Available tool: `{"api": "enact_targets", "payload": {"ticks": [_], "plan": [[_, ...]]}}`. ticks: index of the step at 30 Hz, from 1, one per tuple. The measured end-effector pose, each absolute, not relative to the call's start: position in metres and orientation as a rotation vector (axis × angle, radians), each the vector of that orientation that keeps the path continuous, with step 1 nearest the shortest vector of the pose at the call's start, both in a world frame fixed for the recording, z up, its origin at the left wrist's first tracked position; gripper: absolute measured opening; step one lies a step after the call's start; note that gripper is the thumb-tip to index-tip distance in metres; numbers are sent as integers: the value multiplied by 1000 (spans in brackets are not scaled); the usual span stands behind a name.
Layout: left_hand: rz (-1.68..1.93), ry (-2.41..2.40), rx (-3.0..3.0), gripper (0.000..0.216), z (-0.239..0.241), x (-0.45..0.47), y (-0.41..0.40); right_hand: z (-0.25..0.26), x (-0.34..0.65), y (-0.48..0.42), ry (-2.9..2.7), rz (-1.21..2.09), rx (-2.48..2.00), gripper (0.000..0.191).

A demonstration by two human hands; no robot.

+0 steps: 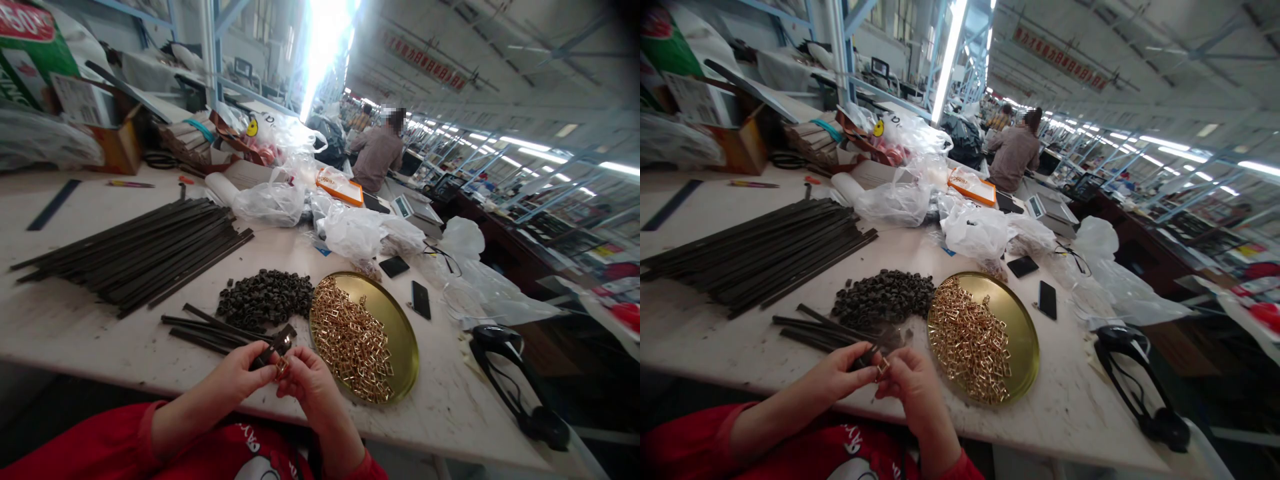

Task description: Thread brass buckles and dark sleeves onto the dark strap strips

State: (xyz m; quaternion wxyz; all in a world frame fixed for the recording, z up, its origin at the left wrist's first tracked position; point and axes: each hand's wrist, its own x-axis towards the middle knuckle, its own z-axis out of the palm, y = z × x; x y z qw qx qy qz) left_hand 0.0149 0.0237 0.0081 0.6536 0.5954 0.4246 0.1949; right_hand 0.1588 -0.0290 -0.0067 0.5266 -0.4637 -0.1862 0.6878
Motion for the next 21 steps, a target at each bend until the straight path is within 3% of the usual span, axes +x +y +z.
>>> {"api": "enact_targets", "payload": {"ticks": [15,21], "plan": [[605,1016,1433,22,7,17,21,-14,150,-40,-271,1775,-930,25],[525,1011,1321,30,14,11,21,-10,145,-38,-407,1502,-1105,23]]}}
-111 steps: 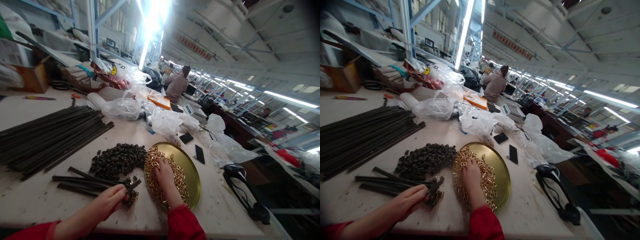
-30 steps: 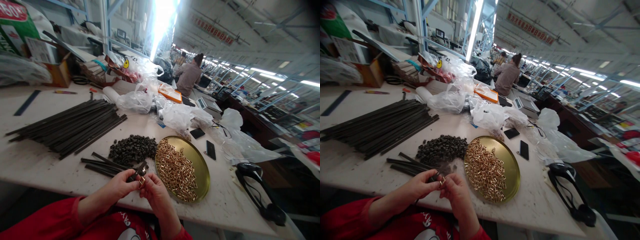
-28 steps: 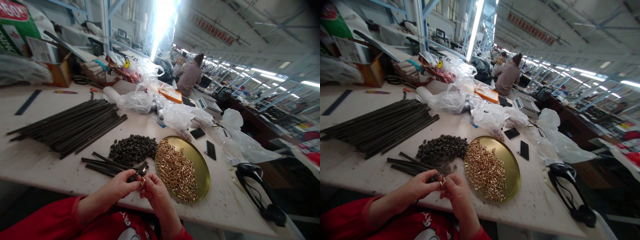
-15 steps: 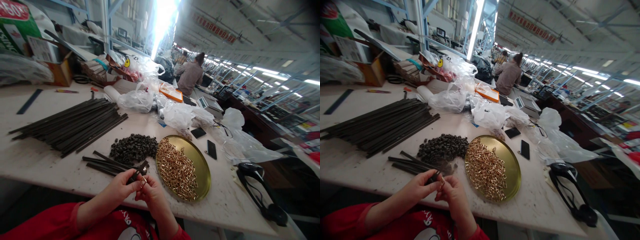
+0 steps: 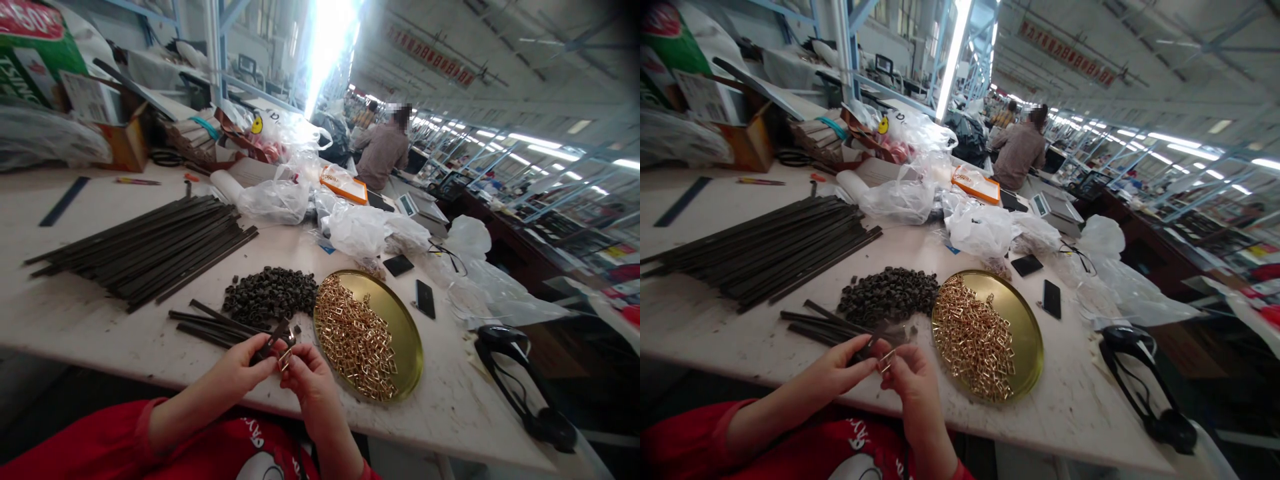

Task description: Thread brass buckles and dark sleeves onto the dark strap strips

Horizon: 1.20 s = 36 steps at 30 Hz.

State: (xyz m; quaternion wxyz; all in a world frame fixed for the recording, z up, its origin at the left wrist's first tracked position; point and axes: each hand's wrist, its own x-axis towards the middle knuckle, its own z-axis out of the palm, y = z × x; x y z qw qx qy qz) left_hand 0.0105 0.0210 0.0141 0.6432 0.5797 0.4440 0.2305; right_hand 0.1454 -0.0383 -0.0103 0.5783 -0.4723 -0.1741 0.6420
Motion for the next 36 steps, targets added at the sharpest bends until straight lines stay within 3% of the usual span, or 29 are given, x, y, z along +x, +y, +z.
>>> {"api": "enact_targets", "payload": {"ticks": [4,13,24,36], "plan": [[471,1011,1336,28,16,8,22,-10,142,-40,-549,1365,-1198,22],[583,1125,1563,20,-6,13,18,-16,132,-43,-447,1361,-1209,28],[659,1167,1692,21,0,15,13,-9,121,-39,-218,1452,-992,30],[592,1168,1718,18,-8,17,10,-18,125,-42,-454,1251,-1212,30]]}}
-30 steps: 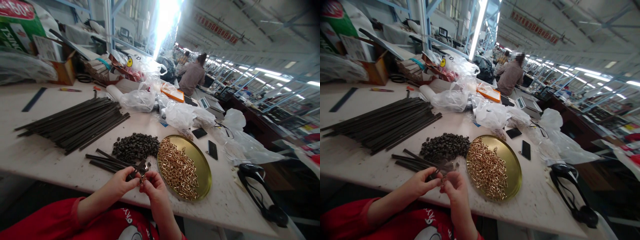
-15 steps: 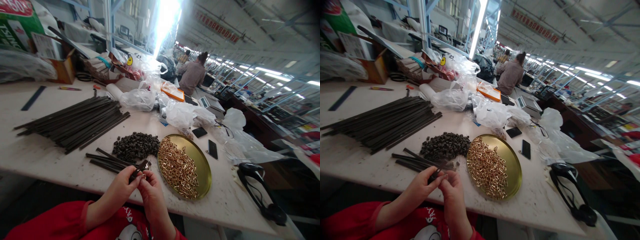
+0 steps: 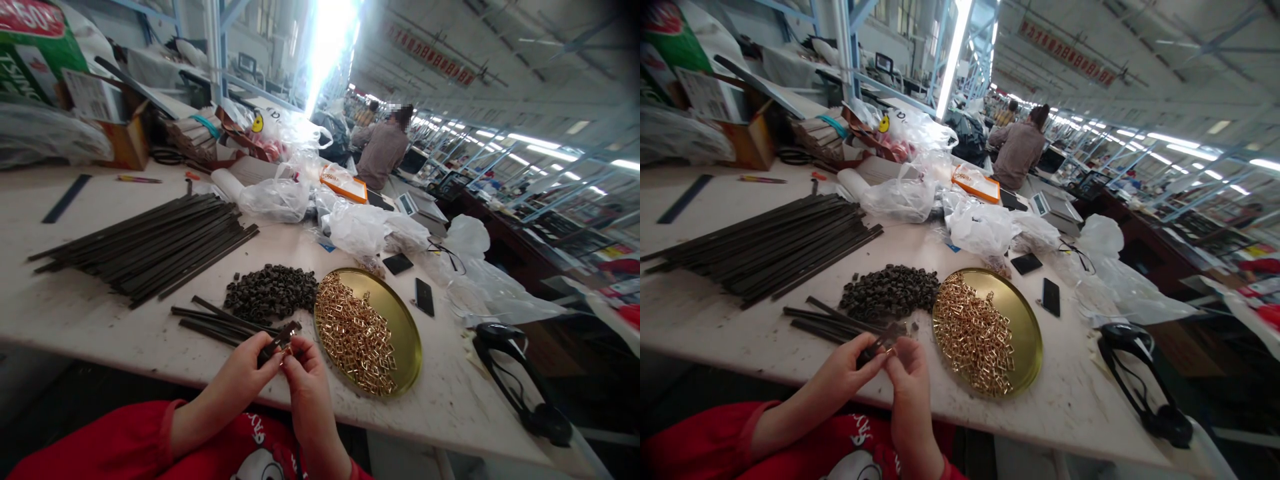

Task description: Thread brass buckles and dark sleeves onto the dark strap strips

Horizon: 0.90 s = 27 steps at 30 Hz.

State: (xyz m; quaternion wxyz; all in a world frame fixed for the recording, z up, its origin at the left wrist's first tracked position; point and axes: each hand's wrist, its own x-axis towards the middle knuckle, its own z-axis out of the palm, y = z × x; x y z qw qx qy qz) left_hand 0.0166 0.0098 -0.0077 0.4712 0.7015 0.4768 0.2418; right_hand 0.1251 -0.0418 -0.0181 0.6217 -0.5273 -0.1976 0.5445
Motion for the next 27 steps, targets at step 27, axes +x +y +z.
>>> {"api": "enact_targets", "payload": {"ticks": [27], "plan": [[681,1181,1685,20,-7,19,3,-17,122,-45,-637,1192,-1261,18]]}}
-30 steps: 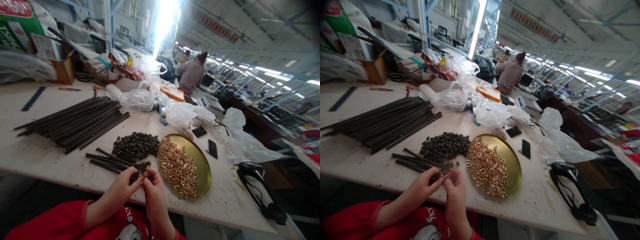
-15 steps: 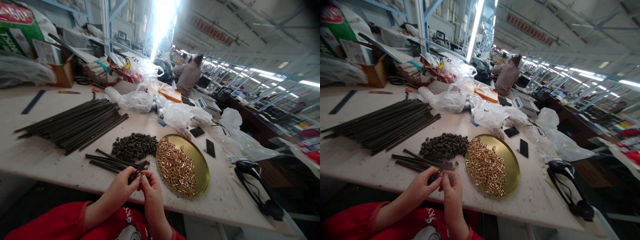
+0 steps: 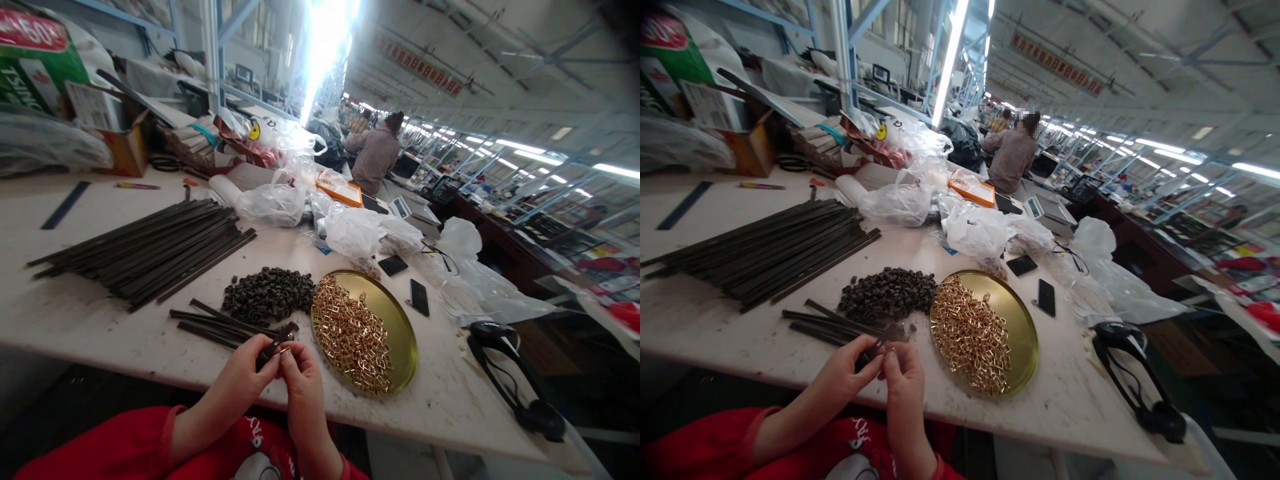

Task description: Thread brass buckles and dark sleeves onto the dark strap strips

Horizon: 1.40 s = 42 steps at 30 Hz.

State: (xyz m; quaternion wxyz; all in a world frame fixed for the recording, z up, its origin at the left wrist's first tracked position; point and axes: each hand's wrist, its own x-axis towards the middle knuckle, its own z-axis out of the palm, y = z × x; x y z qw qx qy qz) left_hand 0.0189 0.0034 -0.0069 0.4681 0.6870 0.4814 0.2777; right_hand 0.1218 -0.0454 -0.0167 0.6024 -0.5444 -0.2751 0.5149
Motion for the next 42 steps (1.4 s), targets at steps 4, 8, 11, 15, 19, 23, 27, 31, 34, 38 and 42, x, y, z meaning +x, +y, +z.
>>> {"api": "enact_targets", "payload": {"ticks": [4,8,11,15,19,23,27,31,34,38,42], "plan": [[682,1186,1694,19,-6,20,2,-18,121,-46,-561,1233,-1194,16],[703,1210,1679,22,-4,21,-1,-20,119,-45,-498,1239,-1163,12],[733,1207,1679,22,-5,23,-2,-22,118,-45,-457,1240,-1140,13],[750,1203,1679,21,-5,25,-3,-23,118,-46,-470,1222,-1141,17],[761,1203,1687,21,-7,24,-3,-21,118,-46,-497,1198,-1164,16],[778,1189,1695,20,-10,23,-4,-21,118,-45,-484,1240,-1115,13],[780,1182,1691,20,-10,23,-6,-21,119,-44,-510,1233,-1129,11],[809,1174,1698,19,-9,23,-7,-23,120,-45,-551,1211,-1155,13],[811,1175,1678,20,-9,24,-7,-25,121,-46,-535,1241,-1114,14],[839,1223,1645,21,-9,25,-6,-27,120,-47,-521,1255,-1084,14],[857,1253,1618,23,-8,26,-8,-28,118,-47,-535,1223,-1111,13]]}}
